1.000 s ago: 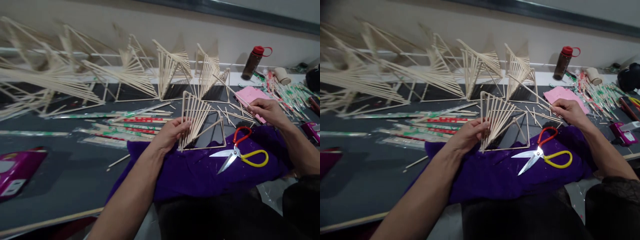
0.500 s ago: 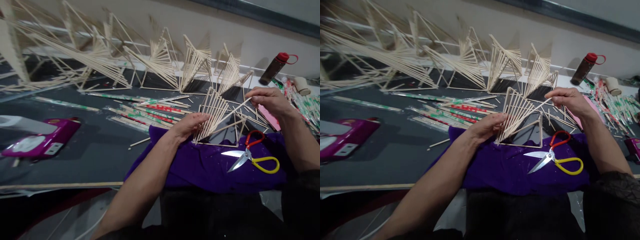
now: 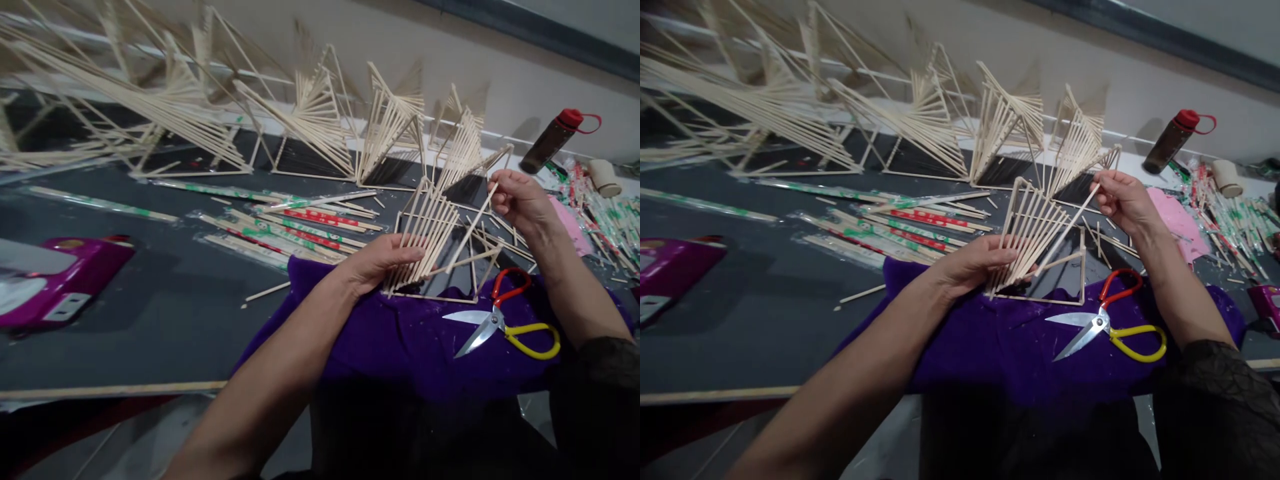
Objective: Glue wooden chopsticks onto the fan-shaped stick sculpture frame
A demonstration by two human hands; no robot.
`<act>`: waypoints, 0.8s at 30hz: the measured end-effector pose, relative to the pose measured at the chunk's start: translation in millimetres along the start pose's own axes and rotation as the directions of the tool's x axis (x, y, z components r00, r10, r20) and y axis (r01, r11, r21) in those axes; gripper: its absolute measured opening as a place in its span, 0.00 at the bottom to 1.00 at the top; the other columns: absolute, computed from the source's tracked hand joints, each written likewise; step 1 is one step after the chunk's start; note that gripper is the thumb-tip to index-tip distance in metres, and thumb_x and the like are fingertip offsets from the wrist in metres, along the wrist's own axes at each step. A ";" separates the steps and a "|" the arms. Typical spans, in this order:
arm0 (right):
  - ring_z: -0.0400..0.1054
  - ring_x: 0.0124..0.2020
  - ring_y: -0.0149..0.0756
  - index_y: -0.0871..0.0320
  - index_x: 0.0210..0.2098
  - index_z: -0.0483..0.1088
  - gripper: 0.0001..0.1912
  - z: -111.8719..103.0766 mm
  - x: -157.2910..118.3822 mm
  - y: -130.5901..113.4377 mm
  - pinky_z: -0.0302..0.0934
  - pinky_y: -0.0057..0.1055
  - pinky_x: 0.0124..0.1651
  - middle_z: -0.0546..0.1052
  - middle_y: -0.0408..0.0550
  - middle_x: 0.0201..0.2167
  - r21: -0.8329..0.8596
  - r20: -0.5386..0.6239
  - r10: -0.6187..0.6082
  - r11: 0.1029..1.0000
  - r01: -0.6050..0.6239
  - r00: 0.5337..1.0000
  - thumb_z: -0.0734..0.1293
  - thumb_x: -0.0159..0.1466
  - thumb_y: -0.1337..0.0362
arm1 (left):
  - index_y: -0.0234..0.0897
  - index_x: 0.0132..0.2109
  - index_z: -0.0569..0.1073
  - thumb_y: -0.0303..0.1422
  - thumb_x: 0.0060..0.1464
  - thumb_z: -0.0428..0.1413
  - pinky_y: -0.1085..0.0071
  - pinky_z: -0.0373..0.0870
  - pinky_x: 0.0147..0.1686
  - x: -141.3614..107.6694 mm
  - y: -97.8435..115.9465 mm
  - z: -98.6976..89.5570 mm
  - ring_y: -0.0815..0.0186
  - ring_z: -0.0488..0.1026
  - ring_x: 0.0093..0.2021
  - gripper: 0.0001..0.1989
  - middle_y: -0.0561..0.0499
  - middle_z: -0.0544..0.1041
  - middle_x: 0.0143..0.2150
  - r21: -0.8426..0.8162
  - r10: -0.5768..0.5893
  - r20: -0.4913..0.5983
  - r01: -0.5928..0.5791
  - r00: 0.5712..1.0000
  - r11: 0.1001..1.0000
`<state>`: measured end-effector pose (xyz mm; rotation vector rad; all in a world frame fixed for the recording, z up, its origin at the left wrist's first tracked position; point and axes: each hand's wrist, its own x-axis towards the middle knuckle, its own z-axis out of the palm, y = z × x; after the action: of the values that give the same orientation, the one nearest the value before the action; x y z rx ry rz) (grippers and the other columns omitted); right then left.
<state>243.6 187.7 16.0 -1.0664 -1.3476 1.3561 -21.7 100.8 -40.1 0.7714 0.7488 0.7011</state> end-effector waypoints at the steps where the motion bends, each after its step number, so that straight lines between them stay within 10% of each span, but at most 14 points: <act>1: 0.59 0.20 0.23 0.55 0.32 0.70 0.16 0.2 1.7 3.7 0.48 0.23 0.18 0.72 0.41 0.27 0.005 -0.014 0.010 1.000 -0.010 1.000 0.77 0.49 0.57 | 0.32 0.40 0.76 0.39 0.30 0.74 0.68 0.74 0.32 -0.3 0.4 0.2 0.63 0.78 0.28 0.29 0.47 0.81 0.30 0.004 -0.005 -0.004 0.005 1.000 1.000; 14: 0.64 0.22 0.23 0.55 0.28 0.63 0.16 -42.2 13.5 5.3 0.56 0.21 0.20 0.71 0.39 0.25 -0.012 -0.335 0.031 0.999 -0.037 0.942 0.70 0.62 0.53 | 0.35 0.44 0.76 0.43 0.30 0.74 0.66 0.77 0.35 -0.8 1.8 -5.8 0.60 0.80 0.30 0.32 0.47 0.82 0.31 0.110 -0.060 -0.094 0.070 0.994 0.991; 20: 0.67 0.25 0.26 0.55 0.29 0.64 0.13 -105.2 -24.6 -6.4 0.56 0.22 0.20 0.71 0.40 0.25 -0.106 -0.547 -0.123 0.991 0.077 0.828 0.69 0.60 0.55 | 0.35 0.42 0.75 0.44 0.24 0.76 0.68 0.77 0.33 0.4 5.0 -1.2 0.61 0.79 0.28 0.35 0.50 0.82 0.28 0.110 -0.077 -0.161 0.096 0.984 0.989; 24: 0.67 0.24 0.28 0.55 0.26 0.64 0.18 -110.5 -63.1 17.3 0.58 0.24 0.21 0.72 0.41 0.22 -0.067 -0.573 -0.098 0.995 0.073 0.814 0.76 0.51 0.54 | 0.35 0.41 0.76 0.44 0.21 0.76 0.69 0.76 0.30 1.0 5.6 3.0 0.61 0.78 0.27 0.35 0.49 0.82 0.28 0.131 -0.057 -0.197 0.083 0.979 0.988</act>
<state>364.1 149.0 -5.8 -1.2966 -0.9522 0.8321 -20.3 103.5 -34.5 0.8063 1.0048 0.6709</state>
